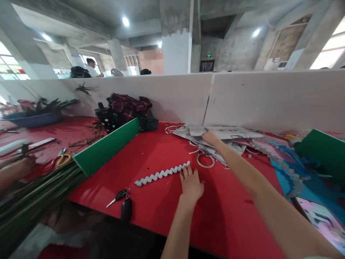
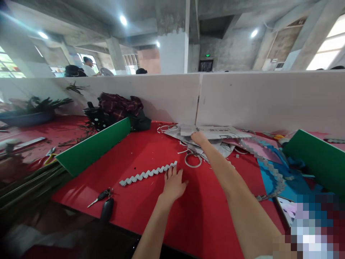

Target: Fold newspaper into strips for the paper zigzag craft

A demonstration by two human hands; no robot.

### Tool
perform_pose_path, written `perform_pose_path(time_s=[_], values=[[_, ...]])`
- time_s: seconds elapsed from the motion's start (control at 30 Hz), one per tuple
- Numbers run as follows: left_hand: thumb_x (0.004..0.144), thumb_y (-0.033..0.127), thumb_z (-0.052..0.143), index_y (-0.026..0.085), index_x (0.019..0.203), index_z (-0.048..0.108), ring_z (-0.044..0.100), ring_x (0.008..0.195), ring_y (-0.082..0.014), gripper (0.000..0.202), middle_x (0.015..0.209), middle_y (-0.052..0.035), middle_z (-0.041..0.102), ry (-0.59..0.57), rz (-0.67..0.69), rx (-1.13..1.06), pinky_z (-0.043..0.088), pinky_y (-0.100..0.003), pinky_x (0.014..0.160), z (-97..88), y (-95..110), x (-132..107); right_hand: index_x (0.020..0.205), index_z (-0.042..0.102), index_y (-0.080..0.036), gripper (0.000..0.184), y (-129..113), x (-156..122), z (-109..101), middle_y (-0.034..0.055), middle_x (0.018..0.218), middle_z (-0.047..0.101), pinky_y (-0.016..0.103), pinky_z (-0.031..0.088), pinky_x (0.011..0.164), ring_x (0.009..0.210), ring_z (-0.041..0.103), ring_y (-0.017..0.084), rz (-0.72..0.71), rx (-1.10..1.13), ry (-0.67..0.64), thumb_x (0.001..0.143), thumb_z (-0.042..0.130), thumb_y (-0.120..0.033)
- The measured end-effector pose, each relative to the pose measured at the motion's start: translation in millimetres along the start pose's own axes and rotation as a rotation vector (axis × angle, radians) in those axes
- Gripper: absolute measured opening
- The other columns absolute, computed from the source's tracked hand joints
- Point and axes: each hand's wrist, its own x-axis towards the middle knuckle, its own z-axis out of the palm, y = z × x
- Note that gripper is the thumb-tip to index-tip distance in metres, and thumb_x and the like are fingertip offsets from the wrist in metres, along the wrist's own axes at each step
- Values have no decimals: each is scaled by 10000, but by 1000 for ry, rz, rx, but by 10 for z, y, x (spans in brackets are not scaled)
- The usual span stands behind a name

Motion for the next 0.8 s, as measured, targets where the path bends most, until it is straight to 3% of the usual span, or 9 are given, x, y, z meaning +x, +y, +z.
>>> perform_pose_path(time_s=[0.17,0.27,0.37,0.43,0.5,0.57,0.67,0.8], values=[[816,357,477,134,1331,427,138,1380,-315,563,1500,-153,201,45,14,-34,159,-477,1101,17,-8,13,1053,603,-88,339,332,25,-466,194,1010,662,309,428,700,905,625,256,336,79,261,913,332,-238],[813,311,489,126,1355,390,160,1374,-319,581,1488,-156,236,119,25,-65,182,-482,1093,27,2,33,924,632,-123,317,622,-62,-795,141,884,680,268,400,636,804,620,211,499,259,506,894,351,-268],[827,279,481,112,1381,344,235,1351,-320,594,1453,-177,309,269,54,-128,232,-477,1074,-10,46,43,703,609,-141,298,847,-251,-1046,51,607,609,238,379,565,619,587,157,581,595,792,851,377,-256],[854,316,456,116,1403,296,262,1342,-308,606,1458,-175,297,440,113,-190,255,-465,1066,-74,111,23,622,558,-156,299,856,-437,-1157,-9,503,506,228,369,521,507,535,127,584,815,903,832,369,-254],[872,381,432,136,1421,251,240,1353,-290,628,1490,-157,227,658,217,-249,240,-458,1078,-149,204,-28,577,501,-172,283,700,-676,-1234,-44,482,431,218,356,487,449,475,102,558,1040,990,816,380,-263],[867,433,442,178,1422,254,197,1370,-277,639,1502,-131,207,832,345,-285,192,-469,1097,-201,309,-105,540,432,-189,290,386,-971,-1283,-61,482,370,202,337,466,435,431,83,503,1164,1039,814,389,-274],[843,432,494,178,1417,265,249,1352,-278,669,1470,-139,289,890,495,-336,223,-454,1088,-181,447,-242,556,396,-201,286,-246,-1472,-1314,-69,483,343,185,315,458,449,420,78,404,1179,1048,826,410,-291],[835,316,507,139,1408,284,451,1221,-293,639,1364,-177,444,914,402,-525,390,-404,969,-66,529,-417,623,464,-196,302,-967,-2016,-1318,-58,504,401,190,336,484,479,422,86,392,1148,1037,876,392,-344]])
